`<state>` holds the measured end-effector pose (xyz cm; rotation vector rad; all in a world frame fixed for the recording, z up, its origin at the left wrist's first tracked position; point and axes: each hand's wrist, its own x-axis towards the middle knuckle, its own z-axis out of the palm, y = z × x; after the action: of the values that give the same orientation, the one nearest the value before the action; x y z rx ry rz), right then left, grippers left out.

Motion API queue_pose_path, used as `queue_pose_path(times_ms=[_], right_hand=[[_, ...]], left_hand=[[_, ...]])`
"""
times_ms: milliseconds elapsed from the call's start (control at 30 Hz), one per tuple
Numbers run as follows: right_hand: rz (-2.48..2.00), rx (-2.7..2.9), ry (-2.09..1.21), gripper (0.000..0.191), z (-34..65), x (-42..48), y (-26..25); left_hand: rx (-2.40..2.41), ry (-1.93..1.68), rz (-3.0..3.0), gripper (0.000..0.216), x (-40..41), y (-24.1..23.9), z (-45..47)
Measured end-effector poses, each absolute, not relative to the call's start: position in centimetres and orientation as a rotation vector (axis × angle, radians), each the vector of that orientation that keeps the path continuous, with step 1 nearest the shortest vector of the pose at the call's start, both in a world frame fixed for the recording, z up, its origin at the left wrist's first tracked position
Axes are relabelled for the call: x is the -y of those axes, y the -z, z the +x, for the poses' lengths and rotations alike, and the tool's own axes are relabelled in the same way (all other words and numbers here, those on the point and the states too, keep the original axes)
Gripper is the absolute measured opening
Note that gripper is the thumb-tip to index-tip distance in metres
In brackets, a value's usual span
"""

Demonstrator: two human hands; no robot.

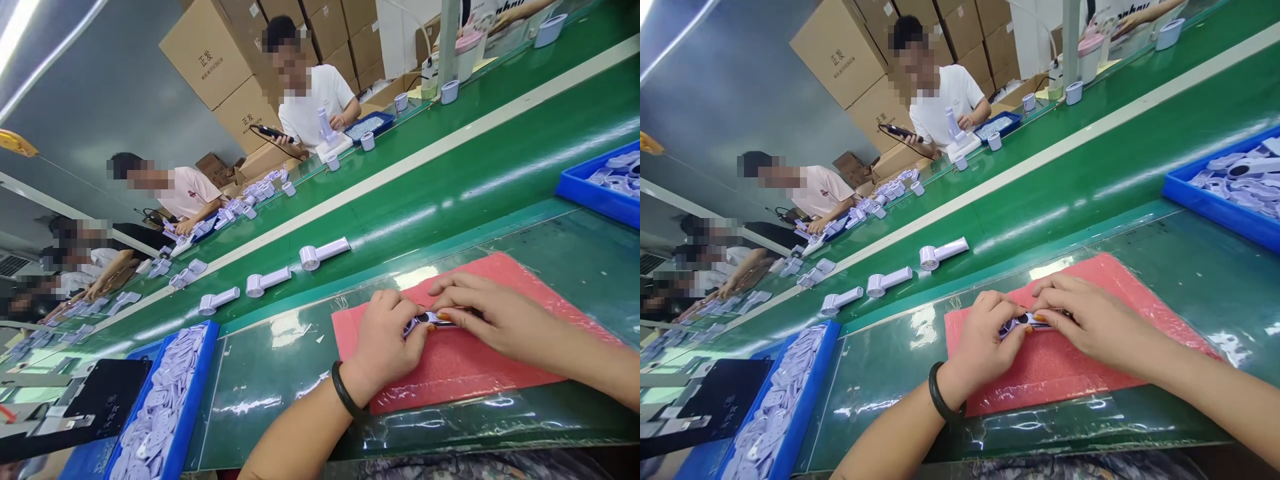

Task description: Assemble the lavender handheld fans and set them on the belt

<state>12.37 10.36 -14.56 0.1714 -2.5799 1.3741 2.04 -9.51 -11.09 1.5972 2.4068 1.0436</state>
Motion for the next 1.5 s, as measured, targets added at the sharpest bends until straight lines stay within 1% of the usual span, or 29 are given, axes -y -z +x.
queue_pose_path(times_ms=[67, 133, 233, 333, 467, 533, 667, 800, 933, 1067, 1200, 1367, 1500], right_hand=[[0.127, 2.530, -1.612, 0.029, 12.1, -10.4, 15.2], [0.085, 2.537, -1.717, 0.029, 12.3, -10.4, 15.8], [0.101, 2.632, -1.567, 0.035, 13.3, -10.3, 16.4], [0.230, 2.702, -1.351, 0.029, 14.0, -10.0, 16.3], [0.285, 2.658, -1.252, 0.028, 14.2, -9.6, 16.3], [0.302, 2.626, -1.249, 0.027, 14.3, -9.6, 16.5], [0.372, 2.579, -1.268, 0.031, 14.8, -9.5, 16.8], [0.359, 2.579, -1.229, 0.031, 14.8, -9.2, 16.4], [0.310, 2.580, -1.305, 0.033, 14.7, -9.1, 15.6], [0.298, 2.581, -1.383, 0.035, 15.3, -9.3, 15.3], [0.300, 2.576, -1.396, 0.031, 15.6, -9.4, 15.1], [0.324, 2.559, -1.420, 0.030, 14.9, -9.4, 15.2], [0.332, 2.529, -1.457, 0.030, 14.7, -9.2, 15.3]], left_hand=[[-2.410, -1.058, 1.605, 0.008, 9.5, 11.0, 2.3], [-2.390, -1.064, 1.657, 0.009, 9.8, 10.9, 2.7], [-2.367, -1.034, 1.690, 0.016, 10.3, 10.7, 3.8], [-2.398, -0.939, 1.633, 0.015, 10.5, 10.3, 4.9], [-2.466, -0.900, 1.578, 0.016, 10.2, 10.0, 5.8], [-2.475, -0.895, 1.553, 0.019, 10.1, 10.0, 6.1], [-2.518, -0.804, 1.573, 0.027, 10.2, 10.2, 6.4], [-2.524, -0.813, 1.610, 0.020, 10.2, 10.5, 6.2], [-2.516, -0.807, 1.586, 0.022, 10.0, 10.2, 6.2], [-2.531, -0.873, 1.542, 0.032, 10.3, 9.8, 7.5], [-2.574, -0.925, 1.452, 0.045, 10.7, 10.1, 8.8], [-2.651, -0.863, 1.507, 0.044, 10.4, 10.7, 8.7], [-2.660, -0.786, 1.533, 0.048, 10.5, 11.0, 8.2]])
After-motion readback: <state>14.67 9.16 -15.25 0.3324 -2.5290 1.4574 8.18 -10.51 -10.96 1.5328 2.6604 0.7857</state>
